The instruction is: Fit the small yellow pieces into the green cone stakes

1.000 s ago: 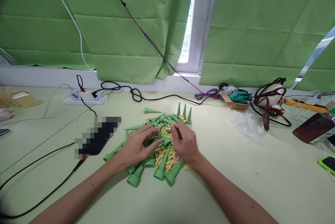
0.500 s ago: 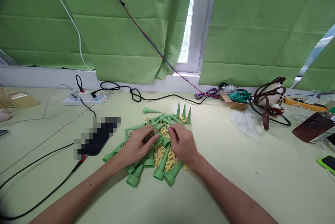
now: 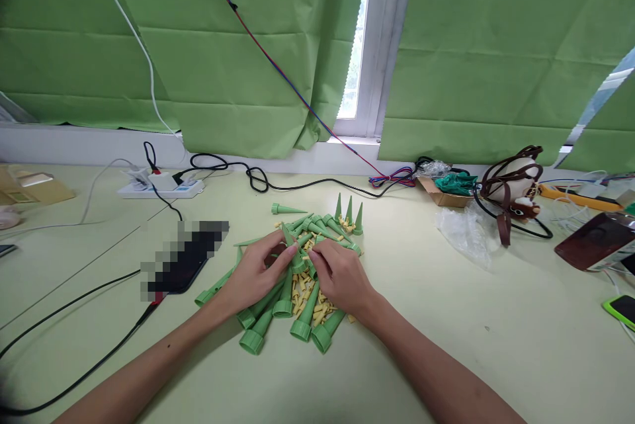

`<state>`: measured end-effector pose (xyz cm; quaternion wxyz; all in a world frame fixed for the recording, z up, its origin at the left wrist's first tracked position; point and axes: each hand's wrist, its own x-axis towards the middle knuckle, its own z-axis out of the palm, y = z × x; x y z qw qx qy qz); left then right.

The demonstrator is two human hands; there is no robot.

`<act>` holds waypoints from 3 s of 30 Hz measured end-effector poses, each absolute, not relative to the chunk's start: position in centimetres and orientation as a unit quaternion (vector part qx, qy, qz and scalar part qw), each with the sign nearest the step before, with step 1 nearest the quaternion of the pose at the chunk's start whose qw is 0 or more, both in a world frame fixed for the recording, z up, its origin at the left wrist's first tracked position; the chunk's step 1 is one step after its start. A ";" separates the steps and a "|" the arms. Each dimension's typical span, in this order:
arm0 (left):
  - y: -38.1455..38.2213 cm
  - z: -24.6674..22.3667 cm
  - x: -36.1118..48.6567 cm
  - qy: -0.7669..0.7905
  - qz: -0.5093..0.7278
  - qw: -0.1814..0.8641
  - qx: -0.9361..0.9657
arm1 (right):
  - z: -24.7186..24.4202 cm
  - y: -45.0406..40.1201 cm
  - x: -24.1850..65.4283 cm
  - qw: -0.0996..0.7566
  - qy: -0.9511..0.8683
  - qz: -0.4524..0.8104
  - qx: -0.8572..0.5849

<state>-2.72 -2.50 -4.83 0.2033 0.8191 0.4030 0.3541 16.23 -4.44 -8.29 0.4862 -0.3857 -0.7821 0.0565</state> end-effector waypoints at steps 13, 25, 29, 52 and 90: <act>-2.6 -4.9 -2.7 0.376 0.355 0.192 0.834 | -8.5 -4.4 16.2 0.478 -0.787 0.064 -0.385; -2.7 -4.9 -2.6 0.387 0.348 0.196 0.831 | -8.5 -4.4 16.2 0.471 -0.788 0.080 -0.390; -2.7 -4.9 -2.6 0.381 0.353 0.174 0.837 | -8.5 -4.4 16.2 0.468 -0.787 0.084 -0.394; -3.2 -4.9 -2.8 0.316 0.357 0.186 0.859 | -8.1 -4.7 16.0 0.470 -0.768 0.133 -0.414; -3.2 -5.2 -2.9 0.252 0.351 0.159 0.888 | -7.3 -4.6 15.7 0.489 -0.682 0.282 -0.465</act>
